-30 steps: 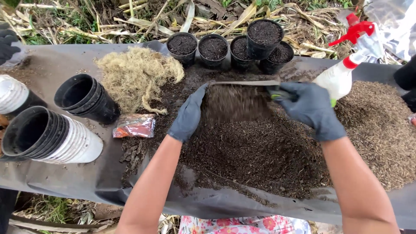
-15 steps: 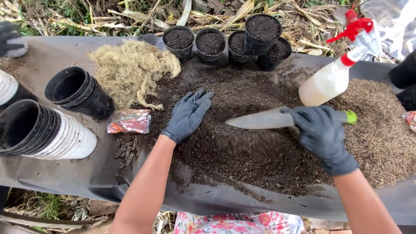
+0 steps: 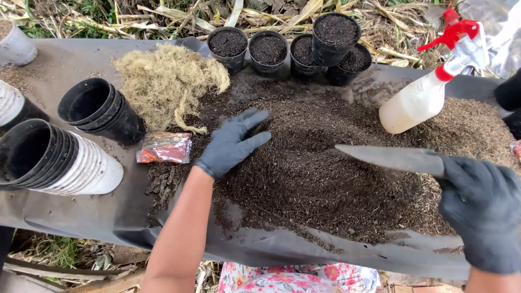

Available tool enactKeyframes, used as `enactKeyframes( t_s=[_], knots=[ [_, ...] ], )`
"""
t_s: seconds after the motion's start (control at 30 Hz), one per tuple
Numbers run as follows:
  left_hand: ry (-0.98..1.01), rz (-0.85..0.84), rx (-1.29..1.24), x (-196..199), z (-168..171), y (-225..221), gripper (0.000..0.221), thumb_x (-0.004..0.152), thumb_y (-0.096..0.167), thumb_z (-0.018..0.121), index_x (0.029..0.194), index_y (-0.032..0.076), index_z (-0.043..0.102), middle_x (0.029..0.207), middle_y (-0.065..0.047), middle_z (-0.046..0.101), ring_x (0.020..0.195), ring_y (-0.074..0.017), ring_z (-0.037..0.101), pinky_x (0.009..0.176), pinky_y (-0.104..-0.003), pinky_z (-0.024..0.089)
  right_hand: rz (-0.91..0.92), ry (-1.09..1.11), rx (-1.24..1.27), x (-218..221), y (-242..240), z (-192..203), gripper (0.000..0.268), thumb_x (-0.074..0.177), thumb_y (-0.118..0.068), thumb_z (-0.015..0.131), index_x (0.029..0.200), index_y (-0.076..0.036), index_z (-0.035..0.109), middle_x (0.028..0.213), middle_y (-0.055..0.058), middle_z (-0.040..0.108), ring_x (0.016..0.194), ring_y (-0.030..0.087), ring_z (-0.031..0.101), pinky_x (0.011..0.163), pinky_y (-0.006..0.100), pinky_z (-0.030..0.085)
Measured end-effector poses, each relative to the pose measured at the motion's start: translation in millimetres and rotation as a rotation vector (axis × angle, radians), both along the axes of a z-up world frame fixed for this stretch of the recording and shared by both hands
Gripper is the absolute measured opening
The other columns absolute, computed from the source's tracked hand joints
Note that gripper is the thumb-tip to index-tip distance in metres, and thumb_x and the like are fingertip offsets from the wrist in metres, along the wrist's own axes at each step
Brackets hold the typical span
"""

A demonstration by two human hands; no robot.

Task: Mixing soil on a workbench and filling small plastic pots using a hand trowel and a spray bottle.

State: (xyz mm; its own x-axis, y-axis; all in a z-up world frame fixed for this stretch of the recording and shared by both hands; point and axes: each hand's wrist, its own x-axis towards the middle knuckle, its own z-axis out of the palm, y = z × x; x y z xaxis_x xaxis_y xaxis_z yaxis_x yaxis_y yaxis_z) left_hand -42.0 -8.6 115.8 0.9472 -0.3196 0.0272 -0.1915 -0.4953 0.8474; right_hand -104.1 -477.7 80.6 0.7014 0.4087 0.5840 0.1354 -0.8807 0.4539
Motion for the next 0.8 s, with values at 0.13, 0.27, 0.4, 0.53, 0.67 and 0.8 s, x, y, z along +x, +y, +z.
enactKeyframes(
  t_s=[0.13,0.27,0.4,0.53,0.67,0.8],
  knots=[
    [0.343,0.090,0.309,-13,33,-1,0.092,0.081,0.062,0.060,0.162,0.035,0.025,0.172,-0.009,0.014,0.155,-0.0417,0.000,0.118,-0.074,0.010,0.073,0.214,0.205,-33,26,26,0.039,0.099,0.005,0.074,0.124,-0.025,0.076,0.085,-0.002,0.064,0.071,0.024,0.058,0.076,0.042,0.049],
    [0.398,0.027,0.260,-14,22,-14,0.109,0.081,0.037,0.081,0.166,0.034,0.012,0.157,-0.032,0.019,0.149,-0.0475,0.011,0.118,-0.071,0.018,0.222,0.368,0.178,-17,54,-4,0.016,0.099,-0.009,0.070,0.087,-0.016,0.062,0.062,-0.003,0.049,0.046,0.014,0.038,0.044,0.034,0.033],
    [0.293,0.029,0.100,-1,-18,-12,0.092,0.083,0.010,0.079,0.162,0.029,0.034,0.138,-0.016,0.038,0.136,-0.0379,0.037,0.117,-0.048,0.035,0.278,0.171,0.007,12,79,-44,0.047,0.098,-0.005,0.055,0.141,-0.020,0.066,0.076,-0.001,0.069,0.051,0.011,0.051,0.049,0.028,0.045],
    [0.115,0.098,-0.266,-3,-11,-10,0.070,0.080,-0.014,0.059,0.142,0.020,0.059,0.137,-0.009,0.054,0.122,-0.0220,0.062,0.104,-0.030,0.060,0.334,0.169,0.201,32,101,-2,0.063,0.100,-0.001,0.071,0.151,-0.033,0.052,0.074,-0.001,0.061,0.057,0.020,0.053,0.044,0.032,0.039],
    [-0.169,0.201,-0.187,8,-18,1,0.062,0.090,-0.011,0.056,0.146,0.016,0.054,0.148,-0.016,0.055,0.138,-0.0261,0.052,0.119,-0.037,0.045,0.204,0.247,0.164,63,117,46,0.012,0.109,-0.027,0.067,0.118,-0.031,0.075,0.077,-0.009,0.070,0.054,0.008,0.061,0.043,0.022,0.043],
    [-0.387,0.329,0.045,20,-46,24,0.052,0.096,0.005,0.060,0.147,0.016,0.056,0.134,-0.010,0.061,0.124,-0.0249,0.052,0.108,-0.037,0.045,0.104,0.512,0.224,109,153,53,0.037,0.115,-0.043,0.040,0.120,-0.018,0.067,0.067,-0.004,0.057,0.040,0.012,0.048,0.032,0.021,0.033]
  ],
)
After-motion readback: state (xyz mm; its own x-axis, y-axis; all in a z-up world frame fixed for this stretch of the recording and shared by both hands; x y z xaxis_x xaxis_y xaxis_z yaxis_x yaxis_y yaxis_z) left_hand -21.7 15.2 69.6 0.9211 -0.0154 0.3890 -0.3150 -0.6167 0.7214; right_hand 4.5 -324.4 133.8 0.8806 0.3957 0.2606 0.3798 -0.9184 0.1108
